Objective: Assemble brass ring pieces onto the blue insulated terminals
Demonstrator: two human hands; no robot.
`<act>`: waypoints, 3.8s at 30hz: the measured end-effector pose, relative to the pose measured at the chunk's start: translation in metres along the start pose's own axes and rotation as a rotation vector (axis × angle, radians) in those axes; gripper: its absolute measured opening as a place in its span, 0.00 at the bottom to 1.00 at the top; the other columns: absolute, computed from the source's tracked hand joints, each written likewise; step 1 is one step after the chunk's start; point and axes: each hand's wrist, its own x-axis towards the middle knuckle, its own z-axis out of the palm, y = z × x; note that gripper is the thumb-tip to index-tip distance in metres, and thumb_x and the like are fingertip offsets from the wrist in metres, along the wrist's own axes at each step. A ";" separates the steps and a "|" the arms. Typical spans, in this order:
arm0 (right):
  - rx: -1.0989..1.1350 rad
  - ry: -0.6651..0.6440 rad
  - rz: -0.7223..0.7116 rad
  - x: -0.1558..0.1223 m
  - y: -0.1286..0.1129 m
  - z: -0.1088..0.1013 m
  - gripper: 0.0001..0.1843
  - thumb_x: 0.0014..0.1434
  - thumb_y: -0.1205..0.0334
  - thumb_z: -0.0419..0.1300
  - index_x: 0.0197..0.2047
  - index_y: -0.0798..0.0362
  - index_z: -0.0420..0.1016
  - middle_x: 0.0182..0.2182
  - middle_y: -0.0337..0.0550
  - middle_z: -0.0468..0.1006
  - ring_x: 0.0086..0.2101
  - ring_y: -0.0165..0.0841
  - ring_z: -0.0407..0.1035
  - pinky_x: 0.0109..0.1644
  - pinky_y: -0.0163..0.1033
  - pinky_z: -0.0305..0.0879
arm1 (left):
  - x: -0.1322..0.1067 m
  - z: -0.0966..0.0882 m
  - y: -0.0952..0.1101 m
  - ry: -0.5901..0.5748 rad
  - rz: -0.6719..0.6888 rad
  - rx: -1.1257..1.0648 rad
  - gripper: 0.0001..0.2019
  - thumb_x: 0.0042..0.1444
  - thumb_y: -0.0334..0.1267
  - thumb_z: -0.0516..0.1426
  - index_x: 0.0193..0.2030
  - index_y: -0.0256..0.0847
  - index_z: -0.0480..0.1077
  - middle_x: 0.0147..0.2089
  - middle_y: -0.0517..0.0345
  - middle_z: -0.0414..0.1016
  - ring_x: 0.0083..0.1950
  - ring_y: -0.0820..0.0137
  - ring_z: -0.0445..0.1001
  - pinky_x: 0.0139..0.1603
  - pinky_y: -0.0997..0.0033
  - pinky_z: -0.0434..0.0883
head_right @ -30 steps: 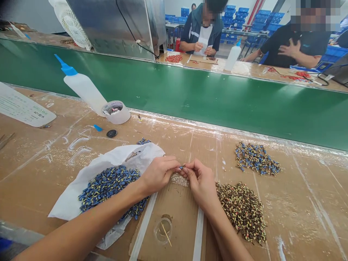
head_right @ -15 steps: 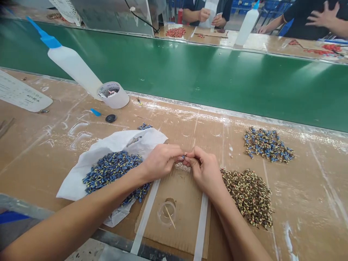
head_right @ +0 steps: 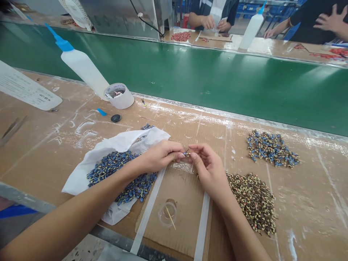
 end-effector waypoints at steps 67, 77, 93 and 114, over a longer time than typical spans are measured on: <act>-0.216 -0.005 -0.098 0.012 0.017 0.016 0.07 0.63 0.64 0.55 0.31 0.52 0.69 0.27 0.39 0.77 0.31 0.32 0.70 0.39 0.34 0.63 | -0.010 0.017 -0.026 0.150 0.053 0.330 0.13 0.63 0.30 0.45 0.34 0.40 0.69 0.31 0.55 0.71 0.35 0.66 0.70 0.37 0.70 0.61; 0.141 -0.048 -0.036 0.014 0.013 0.017 0.13 0.63 0.52 0.59 0.34 0.54 0.71 0.29 0.43 0.78 0.31 0.33 0.72 0.38 0.37 0.66 | -0.012 0.011 -0.012 0.094 -0.015 0.218 0.14 0.67 0.35 0.44 0.32 0.39 0.65 0.31 0.58 0.71 0.34 0.69 0.67 0.37 0.71 0.60; 0.086 -0.012 0.026 0.011 0.009 0.013 0.17 0.62 0.47 0.60 0.36 0.54 0.71 0.29 0.41 0.75 0.30 0.31 0.67 0.33 0.34 0.59 | -0.009 0.007 -0.004 0.182 0.000 0.160 0.15 0.66 0.34 0.47 0.27 0.38 0.63 0.26 0.61 0.67 0.30 0.71 0.65 0.33 0.74 0.57; -0.295 -0.112 -0.054 0.005 0.009 0.007 0.12 0.65 0.58 0.54 0.30 0.52 0.69 0.25 0.40 0.76 0.28 0.33 0.69 0.33 0.35 0.60 | -0.006 0.009 -0.004 0.065 0.047 0.236 0.11 0.60 0.27 0.52 0.28 0.38 0.72 0.28 0.59 0.71 0.34 0.69 0.66 0.36 0.70 0.58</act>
